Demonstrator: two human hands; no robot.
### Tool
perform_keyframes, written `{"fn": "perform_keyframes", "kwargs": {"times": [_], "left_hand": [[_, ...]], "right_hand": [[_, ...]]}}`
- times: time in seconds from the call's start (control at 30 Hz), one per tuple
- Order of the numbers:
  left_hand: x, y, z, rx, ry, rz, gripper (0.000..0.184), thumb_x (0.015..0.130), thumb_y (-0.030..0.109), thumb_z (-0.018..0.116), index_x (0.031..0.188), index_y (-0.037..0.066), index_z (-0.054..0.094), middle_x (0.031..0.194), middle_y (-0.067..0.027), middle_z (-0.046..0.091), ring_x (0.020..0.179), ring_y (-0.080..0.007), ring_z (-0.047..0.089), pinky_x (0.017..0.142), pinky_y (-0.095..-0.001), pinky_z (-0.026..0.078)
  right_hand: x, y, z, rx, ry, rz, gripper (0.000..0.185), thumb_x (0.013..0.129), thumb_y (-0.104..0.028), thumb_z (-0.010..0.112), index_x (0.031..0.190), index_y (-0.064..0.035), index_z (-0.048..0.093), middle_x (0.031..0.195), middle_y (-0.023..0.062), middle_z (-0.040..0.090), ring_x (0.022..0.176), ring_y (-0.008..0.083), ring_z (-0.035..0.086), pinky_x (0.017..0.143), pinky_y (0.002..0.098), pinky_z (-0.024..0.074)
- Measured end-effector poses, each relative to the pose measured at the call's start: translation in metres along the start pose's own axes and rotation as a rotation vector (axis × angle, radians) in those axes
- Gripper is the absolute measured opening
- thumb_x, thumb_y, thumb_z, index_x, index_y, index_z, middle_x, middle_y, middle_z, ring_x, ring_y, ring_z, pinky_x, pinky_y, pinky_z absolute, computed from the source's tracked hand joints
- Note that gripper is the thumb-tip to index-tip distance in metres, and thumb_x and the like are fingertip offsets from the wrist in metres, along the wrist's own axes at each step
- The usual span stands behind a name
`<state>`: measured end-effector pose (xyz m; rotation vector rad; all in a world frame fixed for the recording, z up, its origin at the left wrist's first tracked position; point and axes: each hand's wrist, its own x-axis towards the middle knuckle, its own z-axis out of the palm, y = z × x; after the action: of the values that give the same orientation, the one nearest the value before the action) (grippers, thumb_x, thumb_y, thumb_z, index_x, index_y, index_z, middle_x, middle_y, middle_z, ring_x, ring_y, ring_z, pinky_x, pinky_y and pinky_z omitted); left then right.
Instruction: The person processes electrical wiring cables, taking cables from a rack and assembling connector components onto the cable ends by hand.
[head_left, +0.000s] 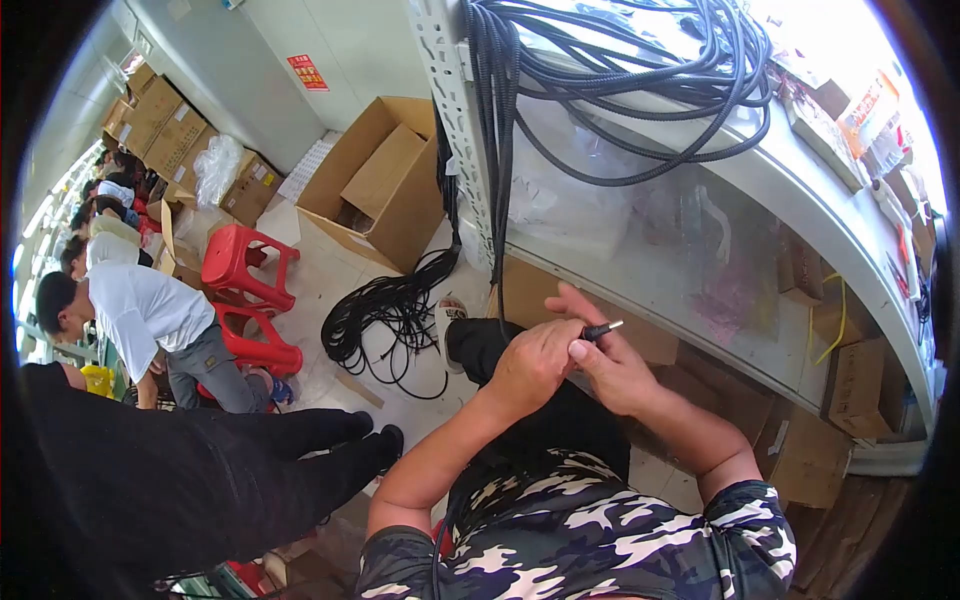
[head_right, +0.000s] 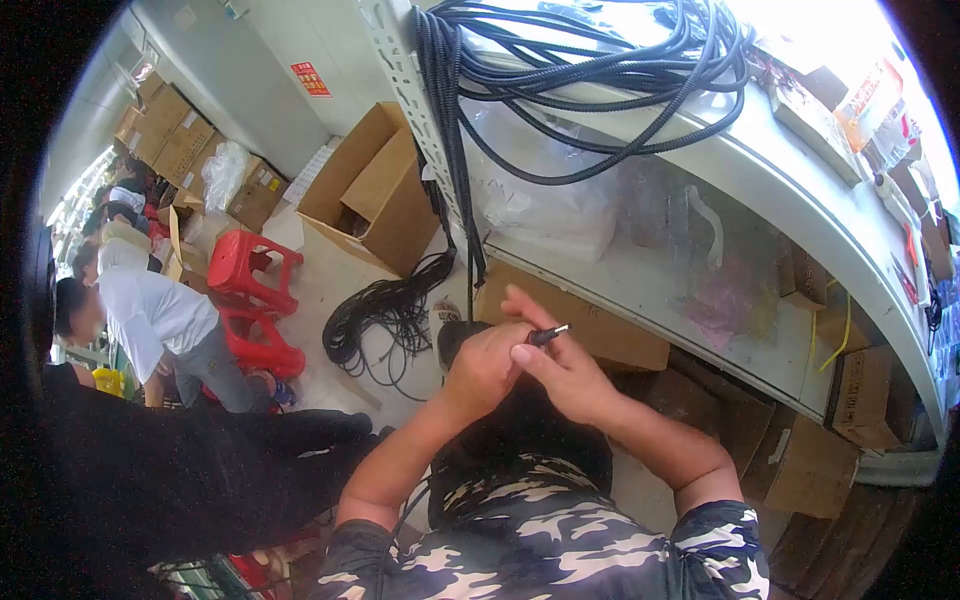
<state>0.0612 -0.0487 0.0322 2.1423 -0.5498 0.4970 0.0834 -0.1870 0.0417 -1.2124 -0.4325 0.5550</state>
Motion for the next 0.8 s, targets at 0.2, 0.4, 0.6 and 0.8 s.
{"fn": "perform_keyframes", "kwargs": {"times": [0.2, 0.4, 0.6, 0.8], "left_hand": [[0.015, 0.004, 0.009, -0.122, -0.072, -0.136, 0.023, 0.073, 0.004, 0.057, 0.095, -0.002, 0.051, 0.085, -0.0172, 0.057, 0.077, -0.0327, 0.057, 0.065, -0.0371, 0.047], [0.028, -0.01, 0.029, -0.015, 0.081, -0.049, 0.02, 0.079, 0.01, 0.055, 0.096, 0.0, 0.052, 0.082, -0.015, 0.058, 0.074, -0.0302, 0.058, 0.063, -0.0356, 0.046], [0.038, -0.007, 0.018, -0.45, -0.082, -0.383, 0.017, 0.082, 0.012, 0.053, 0.095, 0.002, 0.053, 0.069, -0.0102, 0.057, 0.061, -0.0203, 0.058, 0.056, -0.0288, 0.044], [0.03, -0.013, 0.013, -0.258, -0.069, -0.108, 0.022, 0.077, 0.011, 0.055, 0.096, 0.001, 0.051, 0.084, -0.0156, 0.057, 0.078, -0.0337, 0.057, 0.065, -0.0363, 0.045]], "right_hand": [[0.016, -0.011, -0.042, -0.215, -0.108, -0.265, 0.042, 0.091, -0.021, 0.037, 0.127, -0.0017, 0.034, 0.125, 0.0097, 0.038, 0.118, 0.0198, 0.032, 0.098, 0.0328, 0.024], [0.022, 0.006, -0.022, 0.013, 0.04, -0.093, 0.044, 0.09, -0.021, 0.04, 0.13, -0.0071, 0.029, 0.122, 0.0092, 0.041, 0.11, 0.0179, 0.039, 0.094, 0.0325, 0.0301], [0.028, -0.017, -0.052, 0.425, -0.02, 0.073, 0.05, 0.087, -0.024, 0.046, 0.132, -0.012, 0.027, 0.117, 0.009, 0.045, 0.096, 0.0165, 0.046, 0.077, 0.0313, 0.0394], [0.019, -0.005, -0.029, -0.102, -0.153, -0.036, 0.068, 0.08, -0.005, 0.05, 0.135, -0.0114, 0.012, 0.126, 0.0143, 0.036, 0.108, 0.0189, 0.042, 0.09, 0.031, 0.0358]]}}
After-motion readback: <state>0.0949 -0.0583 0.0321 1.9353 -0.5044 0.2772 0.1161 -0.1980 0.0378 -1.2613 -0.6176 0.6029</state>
